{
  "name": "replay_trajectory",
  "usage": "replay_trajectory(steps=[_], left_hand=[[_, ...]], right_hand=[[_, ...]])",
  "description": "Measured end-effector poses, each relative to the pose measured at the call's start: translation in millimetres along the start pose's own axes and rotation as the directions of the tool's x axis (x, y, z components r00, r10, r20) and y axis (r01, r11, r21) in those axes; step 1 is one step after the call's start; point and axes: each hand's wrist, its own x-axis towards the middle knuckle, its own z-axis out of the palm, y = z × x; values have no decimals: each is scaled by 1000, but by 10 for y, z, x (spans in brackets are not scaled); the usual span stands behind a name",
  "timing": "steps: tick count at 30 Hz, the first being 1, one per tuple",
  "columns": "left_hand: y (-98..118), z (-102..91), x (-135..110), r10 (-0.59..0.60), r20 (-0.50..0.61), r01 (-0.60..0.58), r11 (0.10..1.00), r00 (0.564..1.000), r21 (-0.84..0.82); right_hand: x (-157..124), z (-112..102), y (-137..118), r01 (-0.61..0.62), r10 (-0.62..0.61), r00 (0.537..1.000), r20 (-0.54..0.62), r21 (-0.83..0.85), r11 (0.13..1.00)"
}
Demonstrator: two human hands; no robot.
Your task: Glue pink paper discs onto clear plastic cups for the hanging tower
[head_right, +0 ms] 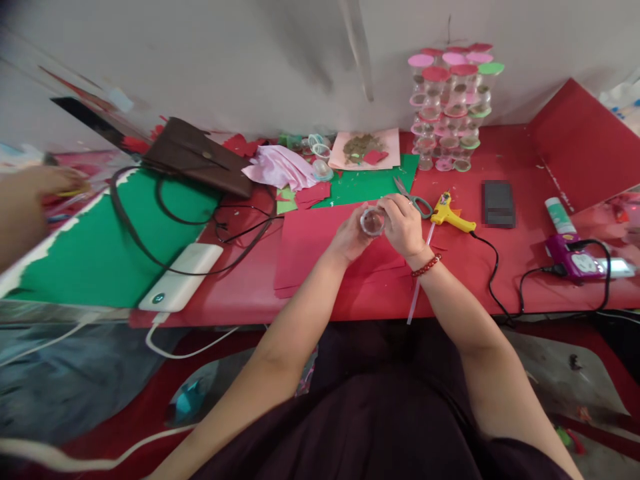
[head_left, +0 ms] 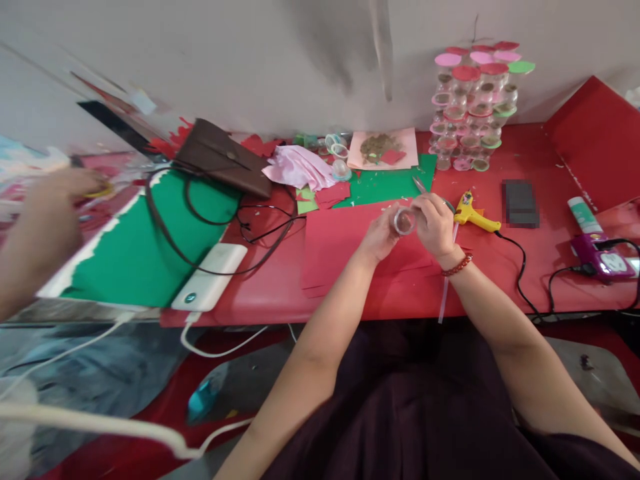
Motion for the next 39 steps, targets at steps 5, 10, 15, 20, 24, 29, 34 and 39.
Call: replay_trajectory(steps=[5, 10, 15, 20, 24, 29, 34, 39], left_hand=[[14, 30, -56, -130, 191, 136, 991, 973, -18], [-4, 33, -50, 1, 181, -4, 1000, 984, 12], [53, 21, -52, 261, 49, -265, 959, 964, 101], [108, 5, -57, 363, 8, -356, 909, 932, 219], [98, -2, -58, 393, 9, -380, 883, 919, 274], [78, -6, -55, 409, 35, -404, 877, 912, 259], [87, 7, -43, 375, 25, -371, 900, 927, 227], [91, 6, -47, 373, 6, -362, 896, 928, 257]], right_hand=[[-15, -6, 56, 50, -54, 995, -86, -55, 997], [17, -38, 14, -72, 73, 997, -39, 25, 997], [62, -12, -64, -254, 267, 963, -24, 232, 939], [75, 49, -97, -469, 463, 877, 131, 442, 764], [78, 62, -101, -511, 496, 850, 176, 504, 697], [89, 52, -96, -562, 538, 818, 203, 481, 673], [111, 14, -111, -574, 510, 819, 265, 406, 711], [118, -14, -143, -576, 508, 817, 271, 367, 730]])
